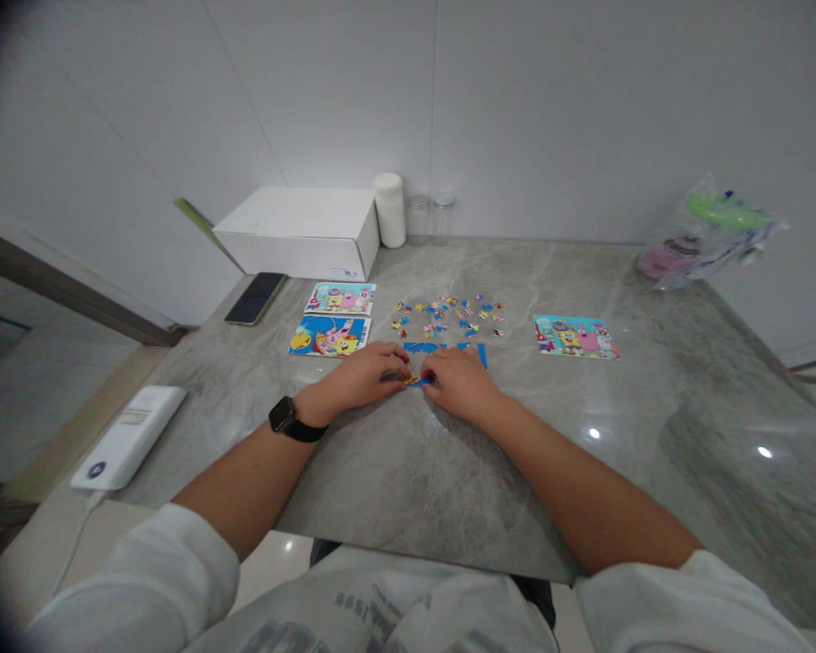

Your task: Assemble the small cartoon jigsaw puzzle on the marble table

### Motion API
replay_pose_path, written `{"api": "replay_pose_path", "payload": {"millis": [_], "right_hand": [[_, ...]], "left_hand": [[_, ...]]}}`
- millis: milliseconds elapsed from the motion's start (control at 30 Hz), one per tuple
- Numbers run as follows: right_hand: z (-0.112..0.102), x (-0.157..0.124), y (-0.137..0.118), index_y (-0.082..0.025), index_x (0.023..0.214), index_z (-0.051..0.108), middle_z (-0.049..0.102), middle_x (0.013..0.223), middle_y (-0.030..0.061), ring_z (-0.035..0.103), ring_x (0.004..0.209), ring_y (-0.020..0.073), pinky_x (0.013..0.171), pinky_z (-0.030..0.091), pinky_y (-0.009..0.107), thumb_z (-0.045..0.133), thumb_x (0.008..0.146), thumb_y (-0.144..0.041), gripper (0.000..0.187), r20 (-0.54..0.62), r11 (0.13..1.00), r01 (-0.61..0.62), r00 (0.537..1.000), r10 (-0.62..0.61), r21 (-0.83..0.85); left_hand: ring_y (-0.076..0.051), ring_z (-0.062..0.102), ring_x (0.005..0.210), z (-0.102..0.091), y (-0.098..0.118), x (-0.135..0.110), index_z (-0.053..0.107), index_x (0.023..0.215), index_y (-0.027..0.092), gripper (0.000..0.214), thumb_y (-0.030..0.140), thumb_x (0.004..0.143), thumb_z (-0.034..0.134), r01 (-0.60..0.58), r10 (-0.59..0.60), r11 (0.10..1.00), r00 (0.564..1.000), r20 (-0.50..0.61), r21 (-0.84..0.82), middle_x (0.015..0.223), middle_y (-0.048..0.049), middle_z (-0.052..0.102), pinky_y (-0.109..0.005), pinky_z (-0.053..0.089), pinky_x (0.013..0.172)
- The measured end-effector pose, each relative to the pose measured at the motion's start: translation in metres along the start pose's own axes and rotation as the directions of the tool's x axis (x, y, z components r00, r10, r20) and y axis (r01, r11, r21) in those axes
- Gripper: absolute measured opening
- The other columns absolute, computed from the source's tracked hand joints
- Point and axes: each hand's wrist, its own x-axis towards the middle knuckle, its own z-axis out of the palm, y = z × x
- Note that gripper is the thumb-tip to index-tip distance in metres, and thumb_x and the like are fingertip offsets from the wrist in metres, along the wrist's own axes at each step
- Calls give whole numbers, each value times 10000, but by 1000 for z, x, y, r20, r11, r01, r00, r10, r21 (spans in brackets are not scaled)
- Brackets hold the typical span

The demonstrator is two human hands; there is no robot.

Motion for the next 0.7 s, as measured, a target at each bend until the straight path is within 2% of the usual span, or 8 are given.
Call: {"api": "replay_pose_path", "payload": {"millis": [300, 500, 700], "right_hand": [[-1, -1, 0, -239, 1079, 792, 760, 1150, 81, 659, 1133, 287, 977, 394, 398, 720, 950, -307, 163, 9, 999, 23, 1000, -22, -44], [2, 0, 1, -272, 1134, 807, 758, 1138, 74, 652, 1136, 285, 979, 390, 403, 711, 970, -314, 194, 11, 995, 96, 995, -96, -24], [-2, 1, 2, -278, 1130, 814, 760, 1129, 69, 661, 1128, 273, 986, 407, 398, 699, 970, -283, 198, 14, 994, 106, 994, -106, -9]], "left_hand": [[-248, 681, 1170, 2, -2, 1, 804, 1054, 234, 129, 247, 948, 731, -8, 9, 1000, 1000, -11, 18, 1235, -74, 731, -382, 534, 1063], [-240, 682, 1152, 1, 0, 1, 806, 1036, 234, 126, 218, 929, 742, 1, -1, 1000, 1000, -10, 5, 1222, -75, 730, -369, 537, 1053], [-246, 679, 1163, 1, 0, 0, 806, 1039, 228, 124, 236, 948, 721, -7, 7, 1000, 1000, -16, -3, 1233, -83, 727, -382, 535, 1057]]}}
